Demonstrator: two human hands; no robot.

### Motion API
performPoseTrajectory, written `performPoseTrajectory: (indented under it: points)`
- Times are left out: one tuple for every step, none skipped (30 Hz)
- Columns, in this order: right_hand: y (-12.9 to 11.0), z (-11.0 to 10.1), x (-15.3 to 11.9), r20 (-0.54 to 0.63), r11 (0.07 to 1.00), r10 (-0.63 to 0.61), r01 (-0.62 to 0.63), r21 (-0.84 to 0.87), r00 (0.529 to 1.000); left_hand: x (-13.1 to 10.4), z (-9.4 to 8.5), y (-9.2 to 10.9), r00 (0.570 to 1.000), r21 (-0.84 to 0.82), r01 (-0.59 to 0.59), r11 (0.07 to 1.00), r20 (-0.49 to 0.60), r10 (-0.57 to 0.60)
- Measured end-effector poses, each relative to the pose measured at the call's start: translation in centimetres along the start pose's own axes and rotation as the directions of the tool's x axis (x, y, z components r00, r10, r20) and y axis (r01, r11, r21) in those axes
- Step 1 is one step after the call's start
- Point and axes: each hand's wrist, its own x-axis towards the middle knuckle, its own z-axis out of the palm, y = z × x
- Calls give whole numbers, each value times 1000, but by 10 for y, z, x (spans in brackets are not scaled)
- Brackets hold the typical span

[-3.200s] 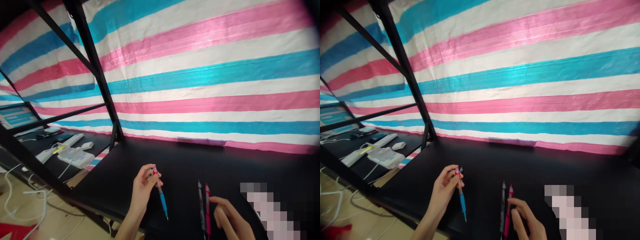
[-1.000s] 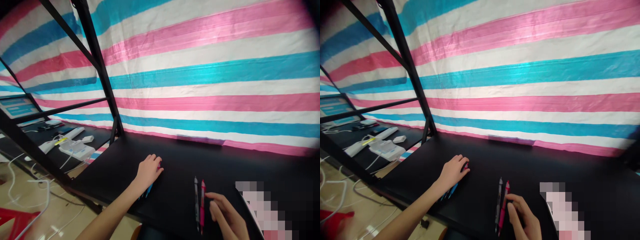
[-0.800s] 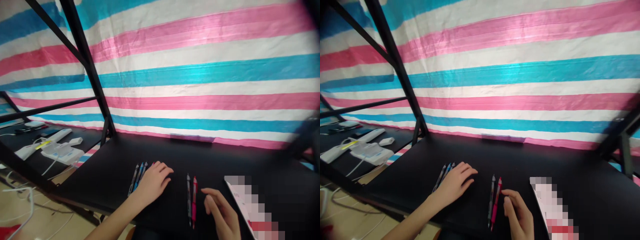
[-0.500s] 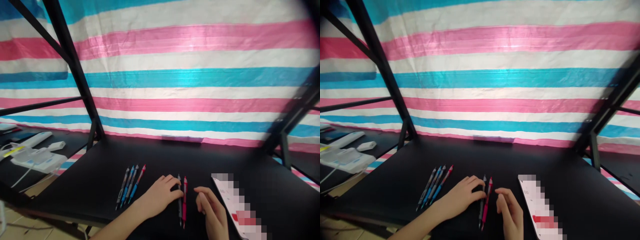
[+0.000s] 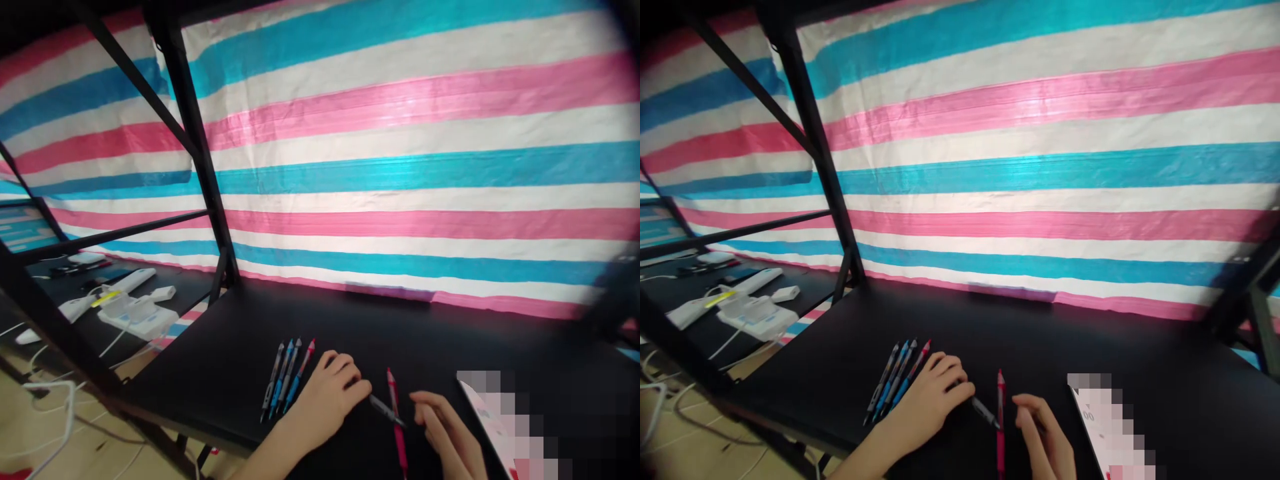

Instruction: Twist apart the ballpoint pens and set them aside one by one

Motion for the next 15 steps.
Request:
performPoseTrajectory:
  points:
    - [-5,2,-1,-5,999,-40,39,-20,999,-1,0,1,999,-18,35,999,-40,-35]
    - [-10,4,-2,2,996,-78,78,-29,997,-1,0,3,994,-36,65,997,-84,-68]
    - [-14,5,-3,32,993,-114,115,-40,993,-1,0,5,987,-54,88,995,-128,-94]
    - [-17,7,-3,80,988,-138,143,-57,987,-1,0,8,979,-68,101,993,-170,-112]
    - [-20,8,-2,137,983,-151,163,-81,979,0,0,11,971,-80,107,991,-204,-121]
    - [-22,9,-1,193,978,-153,176,-108,969,1,0,13,966,-89,106,990,-229,-124]
    - [-24,10,1,233,975,-147,181,-132,961,2,0,16,961,-97,100,990,-247,-122]
    - [-25,10,2,252,974,-135,176,-145,958,4,0,18,957,-105,95,990,-263,-119]
    - [-26,10,3,256,974,-130,171,-146,958,5,-1,19,952,-113,90,989,-281,-119]
    - [-26,10,4,254,976,-130,169,-139,958,5,-1,21,947,-123,84,989,-300,-117]
    - [-27,9,4,252,977,-130,167,-133,959,6,-2,22,942,-134,72,988,-318,-112]
    - [-27,9,4,253,978,-127,164,-132,959,7,-3,22,937,-145,62,987,-332,-108]
    - [-27,9,3,253,978,-124,162,-133,959,7,-4,23,933,-157,51,986,-345,-103]
    - [-26,9,3,254,978,-121,159,-136,960,7,-5,24,929,-169,38,985,-357,-97]
    - [-26,8,2,254,977,-117,157,-141,960,8,-6,24,926,-181,24,983,-367,-91]
